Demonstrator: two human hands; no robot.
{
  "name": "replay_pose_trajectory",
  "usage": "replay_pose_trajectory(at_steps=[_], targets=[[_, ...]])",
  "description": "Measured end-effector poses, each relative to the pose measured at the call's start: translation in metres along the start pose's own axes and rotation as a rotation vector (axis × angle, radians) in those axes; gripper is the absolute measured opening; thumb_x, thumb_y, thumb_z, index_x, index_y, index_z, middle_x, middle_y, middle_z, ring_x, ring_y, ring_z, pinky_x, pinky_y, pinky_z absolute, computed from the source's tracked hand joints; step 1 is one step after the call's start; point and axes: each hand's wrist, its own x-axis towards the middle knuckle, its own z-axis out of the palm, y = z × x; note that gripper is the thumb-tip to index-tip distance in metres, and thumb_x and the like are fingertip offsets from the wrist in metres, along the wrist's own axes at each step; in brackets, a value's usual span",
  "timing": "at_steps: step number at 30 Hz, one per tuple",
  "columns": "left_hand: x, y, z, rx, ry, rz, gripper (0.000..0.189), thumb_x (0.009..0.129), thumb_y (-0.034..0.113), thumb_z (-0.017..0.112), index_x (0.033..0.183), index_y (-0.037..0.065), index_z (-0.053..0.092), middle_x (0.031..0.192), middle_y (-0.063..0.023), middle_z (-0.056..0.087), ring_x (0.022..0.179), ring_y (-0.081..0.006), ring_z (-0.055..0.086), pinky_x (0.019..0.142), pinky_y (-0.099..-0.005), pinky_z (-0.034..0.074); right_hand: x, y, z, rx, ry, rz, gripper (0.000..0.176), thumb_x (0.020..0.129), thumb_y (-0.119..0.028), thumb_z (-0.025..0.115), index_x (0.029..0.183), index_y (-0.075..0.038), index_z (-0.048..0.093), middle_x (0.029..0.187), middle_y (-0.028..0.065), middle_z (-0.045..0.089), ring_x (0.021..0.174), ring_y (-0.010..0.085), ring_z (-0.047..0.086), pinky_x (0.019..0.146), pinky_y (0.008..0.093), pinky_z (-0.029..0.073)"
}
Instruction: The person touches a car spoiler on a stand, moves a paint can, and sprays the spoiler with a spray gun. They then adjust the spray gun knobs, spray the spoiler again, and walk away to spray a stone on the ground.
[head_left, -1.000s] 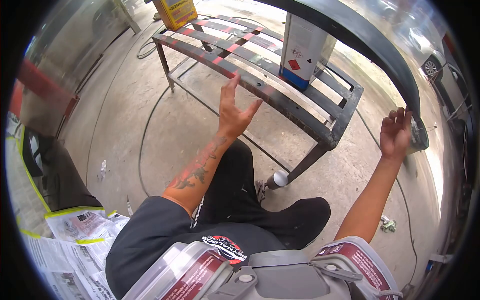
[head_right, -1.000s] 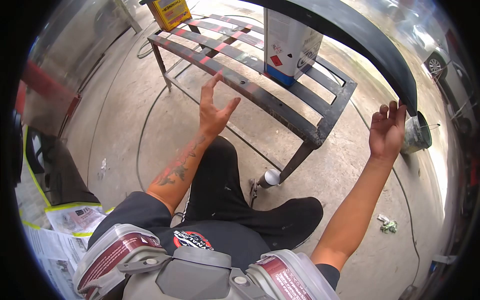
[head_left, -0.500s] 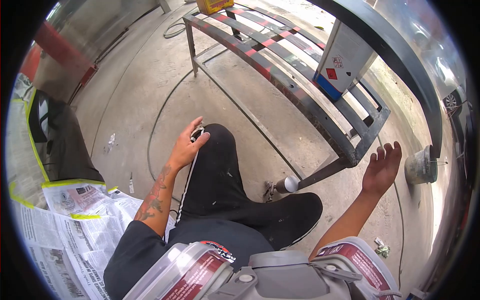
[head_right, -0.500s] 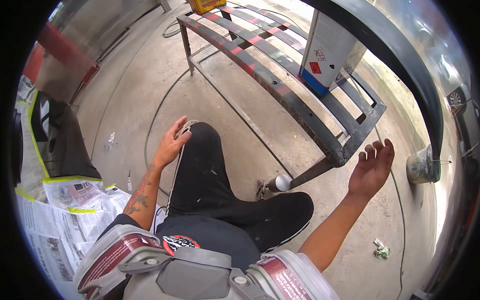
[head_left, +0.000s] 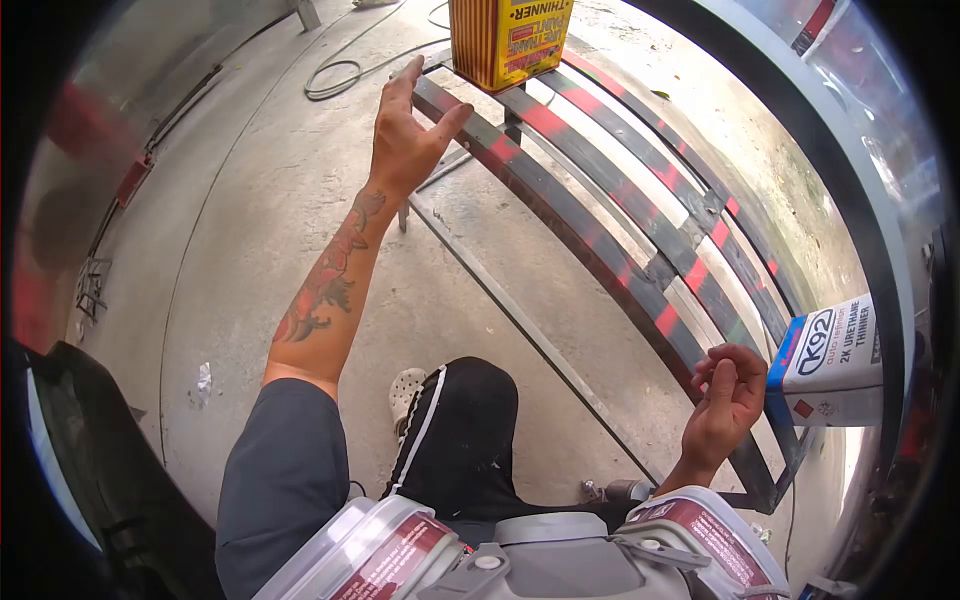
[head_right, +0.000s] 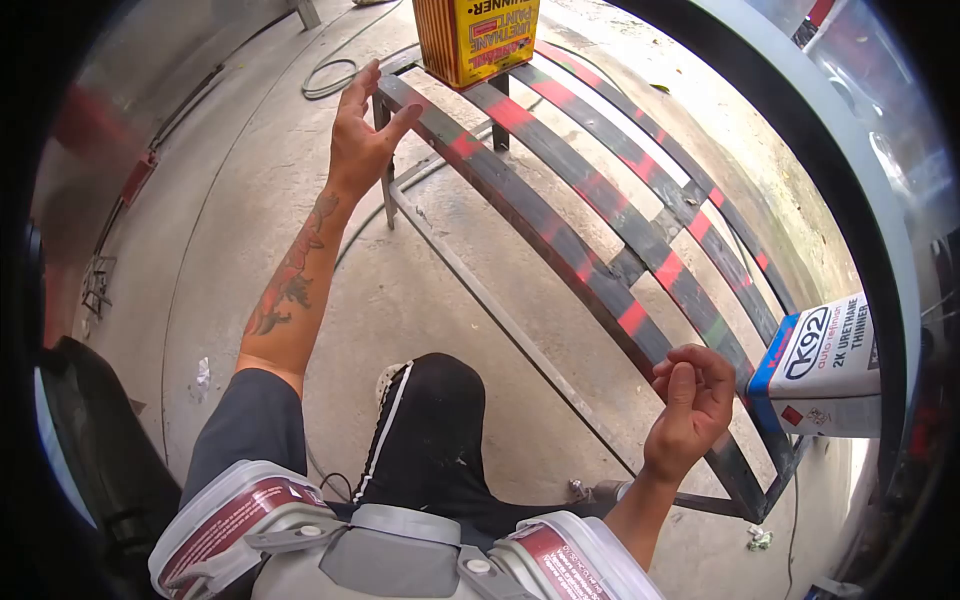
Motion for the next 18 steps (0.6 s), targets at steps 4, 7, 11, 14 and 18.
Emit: replay_pose_trajectory(at_steps=[4, 7, 11, 14, 18], targets=[[0.072, -0.067, 0.048, -0.062, 0.046, 0.023, 0.105, 0.075, 0.046, 0.084, 0.147, -0.01, 0.031, 0.142, -0.0306, 0.043, 0.134, -0.0403, 0.044, 0.11, -0.0427, 0.04, 0.031, 0.01, 0.072, -0.142, 0.024, 0.045, 0.014, 0.096, -0.008, 0.062, 0.11, -0.003, 0.061, 0.099, 0.0071, 0.065, 0.08, 0.0129, 0.06, 0.069, 0.0246, 0.048], [0.095, -0.101, 0.076, -0.18, -0.016, -0.024, 0.12, 0.072, 0.045, 0.088, 0.153, -0.007, 0.016, 0.147, -0.0308, 0.035, 0.139, -0.0397, 0.037, 0.112, -0.0451, 0.035, 0.015, 0.026, 0.092, -0.327, 0.048, 0.082, 0.015, 0.095, -0.008, 0.063, 0.109, -0.003, 0.061, 0.099, 0.0061, 0.065, 0.08, 0.0119, 0.06, 0.071, 0.0248, 0.049], [0.1, -0.101, 0.088, -0.226, -0.128, -0.047, 0.119, 0.077, 0.03, 0.087, 0.156, -0.002, 0.004, 0.153, -0.0278, 0.032, 0.143, -0.0389, 0.033, 0.117, -0.0482, 0.029, -0.034, 0.024, 0.075, -0.547, 0.308, 0.319, 0.017, 0.094, -0.01, 0.066, 0.109, -0.003, 0.063, 0.099, 0.0034, 0.065, 0.08, 0.0104, 0.06, 0.072, 0.025, 0.049], [0.097, -0.095, 0.09, -0.119, -0.161, -0.038, 0.12, 0.077, 0.033, 0.087, 0.156, -0.001, 0.004, 0.152, -0.0265, 0.034, 0.141, -0.038, 0.037, 0.116, -0.0481, 0.033, -0.047, 0.009, 0.069, -0.589, 0.429, 0.448, 0.019, 0.093, -0.011, 0.067, 0.11, -0.003, 0.064, 0.1, 0.0024, 0.066, 0.08, 0.0102, 0.06, 0.071, 0.0254, 0.048], [0.097, -0.089, 0.089, -0.148, -0.203, -0.037, 0.116, 0.077, 0.03, 0.087, 0.157, 0.001, 0.008, 0.149, -0.0249, 0.038, 0.136, -0.0341, 0.043, 0.111, -0.0446, 0.04, -0.047, -0.021, 0.064, -0.693, 0.198, 0.553, 0.025, 0.092, -0.015, 0.067, 0.114, -0.004, 0.066, 0.101, 0.0053, 0.068, 0.083, 0.0138, 0.063, 0.071, 0.0285, 0.05]])
